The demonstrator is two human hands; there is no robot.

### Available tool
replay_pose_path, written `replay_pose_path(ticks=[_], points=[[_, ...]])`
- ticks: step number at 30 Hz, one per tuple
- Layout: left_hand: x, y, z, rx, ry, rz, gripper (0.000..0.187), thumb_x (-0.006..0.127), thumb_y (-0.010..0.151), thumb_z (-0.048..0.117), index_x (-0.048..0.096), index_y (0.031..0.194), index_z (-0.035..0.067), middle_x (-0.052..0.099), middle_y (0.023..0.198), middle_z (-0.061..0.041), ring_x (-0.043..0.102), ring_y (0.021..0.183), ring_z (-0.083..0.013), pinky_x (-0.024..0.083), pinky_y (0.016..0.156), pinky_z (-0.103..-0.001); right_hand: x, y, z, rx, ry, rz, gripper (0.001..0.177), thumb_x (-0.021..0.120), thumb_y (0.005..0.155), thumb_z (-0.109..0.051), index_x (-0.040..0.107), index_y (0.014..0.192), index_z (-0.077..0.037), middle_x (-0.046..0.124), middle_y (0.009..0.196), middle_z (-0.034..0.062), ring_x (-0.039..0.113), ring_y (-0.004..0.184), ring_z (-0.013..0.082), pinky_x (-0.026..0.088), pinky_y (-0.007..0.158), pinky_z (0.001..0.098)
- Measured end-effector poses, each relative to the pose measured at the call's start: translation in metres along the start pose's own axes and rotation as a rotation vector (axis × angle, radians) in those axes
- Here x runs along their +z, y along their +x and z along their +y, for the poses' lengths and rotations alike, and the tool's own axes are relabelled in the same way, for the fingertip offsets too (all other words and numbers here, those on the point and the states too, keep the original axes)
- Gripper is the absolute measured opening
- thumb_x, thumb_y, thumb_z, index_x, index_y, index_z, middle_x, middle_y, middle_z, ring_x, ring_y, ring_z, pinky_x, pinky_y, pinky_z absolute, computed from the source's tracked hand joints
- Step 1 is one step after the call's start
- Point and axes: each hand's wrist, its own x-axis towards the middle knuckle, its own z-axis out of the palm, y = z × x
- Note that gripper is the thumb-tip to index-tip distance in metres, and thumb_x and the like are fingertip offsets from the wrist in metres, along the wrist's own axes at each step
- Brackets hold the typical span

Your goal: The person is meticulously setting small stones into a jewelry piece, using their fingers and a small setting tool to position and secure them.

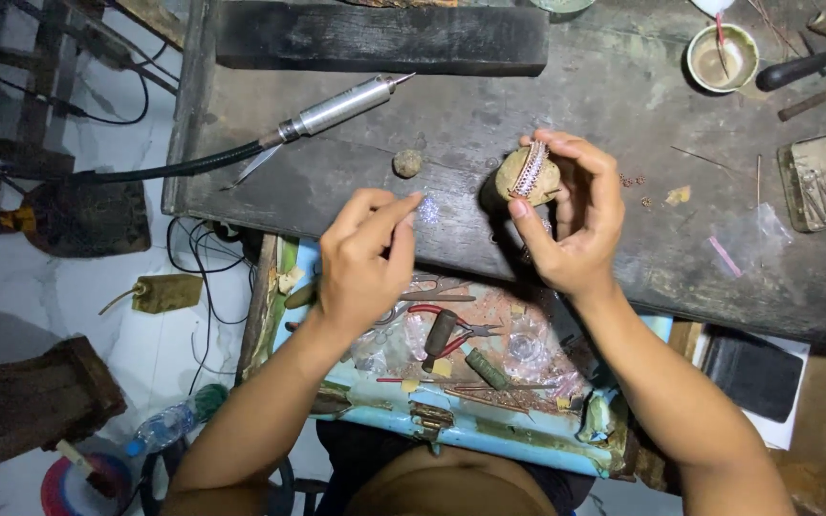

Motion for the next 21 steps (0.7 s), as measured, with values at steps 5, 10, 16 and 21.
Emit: replay_pose_path(ticks=[5, 10, 16, 21], points=[[0.011, 0.017, 0.042, -0.067, -0.225, -0.016, 0.024, 0.064, 0.092, -0.004, 0.078, 0.109, 0.006, 0.071, 0.091, -0.009, 0.073, 0.077, -0.0293, 0.057, 0.065, -0.035, -0.004, 0.001, 0.001, -0.016, -0.015, -0.016, 0.044, 0.075, 0.093, 0.002, 0.046, 0.124, 0.012, 0.052, 0.131, 0.0291, 0.061, 0.128, 0.0444, 0.055, 0.107, 0.0463], [0.032, 0.022, 0.045, -0.099, -0.341, 0.029, 0.026, 0.064, 0.095, -0.002, 0.078, 0.112, 0.012, 0.072, 0.09, -0.005, 0.072, 0.077, -0.0224, 0.055, 0.063, -0.03, -0.001, 0.005, -0.003, -0.038, -0.046, -0.007, 0.04, 0.073, 0.092, 0.006, 0.049, 0.124, 0.011, 0.054, 0.128, 0.0292, 0.062, 0.125, 0.0452, 0.054, 0.108, 0.0508], [0.041, 0.014, 0.046, -0.112, -0.429, 0.031, 0.026, 0.066, 0.095, -0.004, 0.079, 0.111, 0.011, 0.073, 0.089, -0.008, 0.067, 0.068, -0.0163, 0.05, 0.055, -0.029, -0.004, 0.0, -0.001, 0.0, -0.019, 0.005, 0.042, 0.077, 0.091, 0.001, 0.049, 0.121, 0.012, 0.054, 0.129, 0.03, 0.062, 0.126, 0.0461, 0.056, 0.105, 0.0478], [0.045, 0.014, 0.039, -0.105, -0.431, 0.043, 0.026, 0.067, 0.095, -0.005, 0.079, 0.111, 0.012, 0.074, 0.089, -0.007, 0.063, 0.064, -0.0127, 0.047, 0.051, -0.027, -0.004, 0.001, 0.001, 0.012, 0.022, 0.001, 0.044, 0.077, 0.09, 0.002, 0.049, 0.121, 0.013, 0.053, 0.13, 0.0309, 0.061, 0.127, 0.0455, 0.056, 0.106, 0.0467]])
